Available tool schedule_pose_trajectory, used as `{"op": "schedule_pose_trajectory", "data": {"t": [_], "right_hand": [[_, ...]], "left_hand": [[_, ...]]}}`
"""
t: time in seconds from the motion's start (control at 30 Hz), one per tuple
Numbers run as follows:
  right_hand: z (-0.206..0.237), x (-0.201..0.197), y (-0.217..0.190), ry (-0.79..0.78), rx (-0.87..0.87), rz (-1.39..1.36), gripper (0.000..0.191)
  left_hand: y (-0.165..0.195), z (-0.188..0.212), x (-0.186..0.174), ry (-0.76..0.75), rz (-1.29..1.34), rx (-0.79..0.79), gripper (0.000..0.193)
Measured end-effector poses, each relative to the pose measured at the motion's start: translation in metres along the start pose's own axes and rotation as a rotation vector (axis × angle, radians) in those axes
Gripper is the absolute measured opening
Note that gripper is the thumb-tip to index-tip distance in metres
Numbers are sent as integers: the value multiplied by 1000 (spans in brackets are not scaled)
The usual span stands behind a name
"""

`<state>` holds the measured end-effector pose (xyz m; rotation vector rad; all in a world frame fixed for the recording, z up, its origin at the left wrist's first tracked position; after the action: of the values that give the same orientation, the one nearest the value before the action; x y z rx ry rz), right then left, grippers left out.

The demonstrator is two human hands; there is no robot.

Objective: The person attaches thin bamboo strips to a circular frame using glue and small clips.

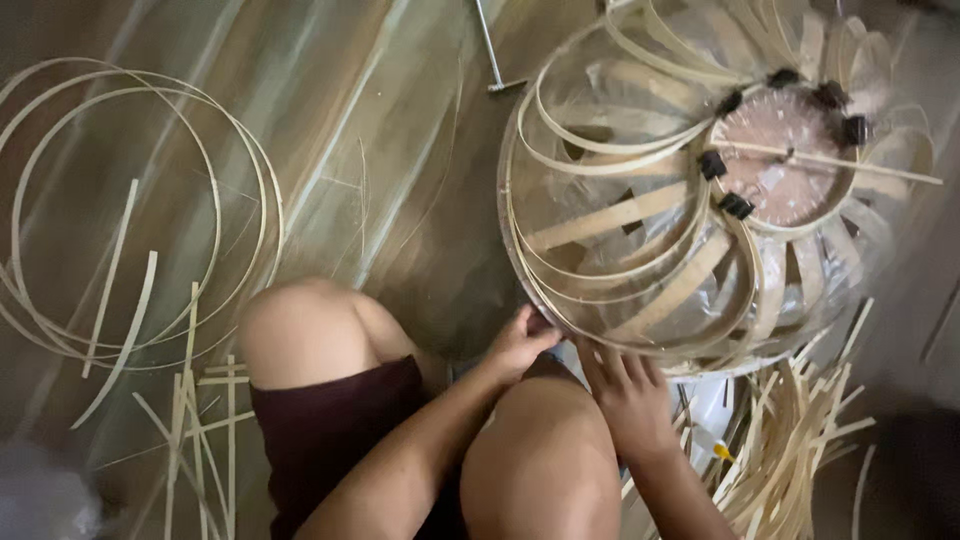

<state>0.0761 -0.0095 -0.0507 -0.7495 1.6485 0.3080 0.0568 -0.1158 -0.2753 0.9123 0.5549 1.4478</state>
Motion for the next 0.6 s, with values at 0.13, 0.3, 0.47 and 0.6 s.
{"op": "schedule_pose_trajectory", "data": {"t": [0.13, 0.3, 0.47, 0.6], "right_hand": [[3, 1, 6, -49, 106, -71, 49], [-1, 1, 6, 75, 57, -124, 46], [-1, -1, 10, 71, 80, -157, 48], [12, -17, 7, 96, 83, -246, 46]], "left_hand": [[-3, -4, -4, 1, 8, 79, 43], [-5, -9, 0, -61, 194, 72, 37], [-5, -3, -1, -42, 187, -154, 42], [11, -8, 0, 78, 209, -49, 45]]}}
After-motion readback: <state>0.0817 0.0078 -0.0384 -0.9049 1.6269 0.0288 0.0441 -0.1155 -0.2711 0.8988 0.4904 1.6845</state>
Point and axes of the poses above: each hand's wrist, its own z-axis away from the middle knuckle, its own x-axis out of the palm, y = z × x, the point moved 8 cm from there along -z, towards the middle knuckle, and after that the axes turned 14 degrees about -z, right-handed, at the moved point
